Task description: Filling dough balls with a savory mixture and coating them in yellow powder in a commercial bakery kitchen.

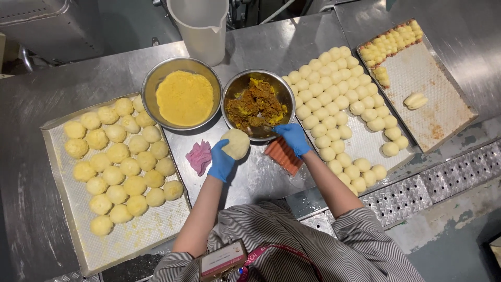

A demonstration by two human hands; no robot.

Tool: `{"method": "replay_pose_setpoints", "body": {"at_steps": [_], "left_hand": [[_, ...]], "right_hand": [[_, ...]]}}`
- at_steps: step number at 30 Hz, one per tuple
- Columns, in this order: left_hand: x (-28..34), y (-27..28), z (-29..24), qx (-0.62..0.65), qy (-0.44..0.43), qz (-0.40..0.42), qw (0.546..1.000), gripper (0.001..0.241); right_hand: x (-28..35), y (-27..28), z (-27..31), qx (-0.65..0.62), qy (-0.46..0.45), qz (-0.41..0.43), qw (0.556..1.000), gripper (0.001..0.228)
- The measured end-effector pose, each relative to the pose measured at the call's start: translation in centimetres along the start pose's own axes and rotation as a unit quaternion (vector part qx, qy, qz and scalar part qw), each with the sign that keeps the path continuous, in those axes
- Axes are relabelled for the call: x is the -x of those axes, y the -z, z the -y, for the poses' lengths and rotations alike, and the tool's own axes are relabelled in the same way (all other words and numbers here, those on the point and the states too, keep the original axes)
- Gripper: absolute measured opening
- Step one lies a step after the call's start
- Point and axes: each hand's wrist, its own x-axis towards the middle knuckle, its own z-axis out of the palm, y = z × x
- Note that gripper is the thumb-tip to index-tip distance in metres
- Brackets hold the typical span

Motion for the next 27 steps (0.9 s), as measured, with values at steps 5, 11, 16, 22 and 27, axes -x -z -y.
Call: {"method": "replay_pose_setpoints", "body": {"at_steps": [5,11,16,22,27], "left_hand": [[-2.1,-4.3,-1.8,0.047,0.02,0.216,0.975,0.062],[0.0,-10.8,-3.5,0.074,0.032,0.204,0.976,0.061],[-0.7,-9.4,-3.3,0.071,0.019,0.214,0.974,0.061],[-1.1,-6.7,-5.4,0.07,-0.029,0.174,0.982,0.062],[-0.6,-4.4,-6.2,0.068,-0.067,0.139,0.986,0.063]], "right_hand": [[8.3,-1.4,11.2,-0.001,0.239,-0.095,0.966,0.026],[9.2,-1.4,12.1,0.367,0.441,-0.165,0.802,0.049],[8.5,0.5,12.5,0.409,0.415,-0.149,0.799,0.052],[8.5,1.6,14.4,0.267,0.385,-0.177,0.865,0.032],[5.6,0.4,11.5,0.349,0.34,-0.161,0.858,0.02]]}}
